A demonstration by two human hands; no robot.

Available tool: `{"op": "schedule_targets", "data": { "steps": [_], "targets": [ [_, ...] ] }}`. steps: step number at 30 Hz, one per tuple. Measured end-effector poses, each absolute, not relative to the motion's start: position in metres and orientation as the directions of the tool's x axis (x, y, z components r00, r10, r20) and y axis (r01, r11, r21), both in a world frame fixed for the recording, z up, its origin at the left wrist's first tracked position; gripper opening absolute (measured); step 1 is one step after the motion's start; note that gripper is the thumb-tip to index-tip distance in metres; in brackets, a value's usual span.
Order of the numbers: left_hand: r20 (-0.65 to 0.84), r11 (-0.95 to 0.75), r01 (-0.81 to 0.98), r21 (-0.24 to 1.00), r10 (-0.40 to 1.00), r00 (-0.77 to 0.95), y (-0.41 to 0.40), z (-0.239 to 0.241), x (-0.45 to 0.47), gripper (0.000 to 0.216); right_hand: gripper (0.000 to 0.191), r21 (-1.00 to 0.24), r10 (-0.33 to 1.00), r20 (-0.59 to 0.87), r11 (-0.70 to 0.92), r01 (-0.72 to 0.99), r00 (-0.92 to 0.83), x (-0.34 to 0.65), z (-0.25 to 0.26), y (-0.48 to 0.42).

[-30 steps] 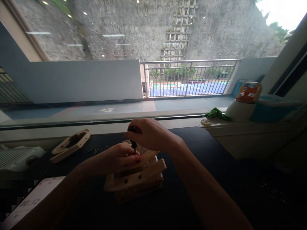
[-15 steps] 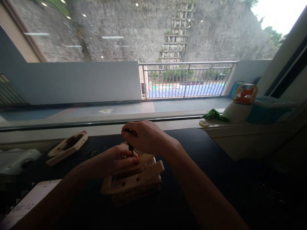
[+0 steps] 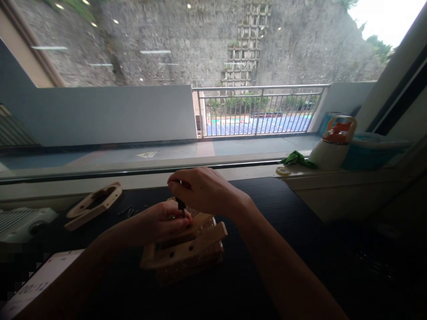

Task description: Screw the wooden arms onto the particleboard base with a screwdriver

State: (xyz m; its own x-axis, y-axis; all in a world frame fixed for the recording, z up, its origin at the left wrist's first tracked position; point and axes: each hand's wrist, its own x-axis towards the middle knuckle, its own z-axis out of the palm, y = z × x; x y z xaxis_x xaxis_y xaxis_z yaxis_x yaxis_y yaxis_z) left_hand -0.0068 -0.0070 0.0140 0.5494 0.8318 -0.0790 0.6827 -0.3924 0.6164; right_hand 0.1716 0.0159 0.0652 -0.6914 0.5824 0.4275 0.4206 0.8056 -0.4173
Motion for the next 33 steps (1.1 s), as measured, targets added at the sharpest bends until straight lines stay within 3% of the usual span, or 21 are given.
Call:
{"op": "schedule_targets", "data": {
  "steps": [7, 14, 24, 33],
  "targets": [
    [-0.109, -0.323, 0.68, 0.658, 0.853, 0.51, -0.008, 0.0118, -0.0047, 0.016, 0.027, -0.411, 0.567, 0.442, 0.817, 0.404, -0.696, 0.1671, 0.0636, 0.0164],
    [-0.098, -0.329, 0.69, 0.644, 0.86, 0.501, -0.008, 0.0118, -0.0042, 0.016, 0.028, -0.426, 0.606, 0.435, 0.79, 0.441, -0.666, 0.1666, 0.062, 0.0187],
    [-0.089, -0.346, 0.687, 0.639, 0.854, 0.512, -0.0062, 0.0115, -0.0042, 0.019, 0.027, -0.356, 0.55, 0.425, 0.832, 0.426, -0.719, 0.1677, 0.0671, 0.0134],
    [-0.12, -0.303, 0.696, 0.651, 0.864, 0.489, -0.0049, 0.007, -0.0079, 0.023, 0.027, -0.317, 0.596, 0.429, 0.803, 0.505, -0.679, 0.1686, 0.0637, 0.0187]
  ]
}}
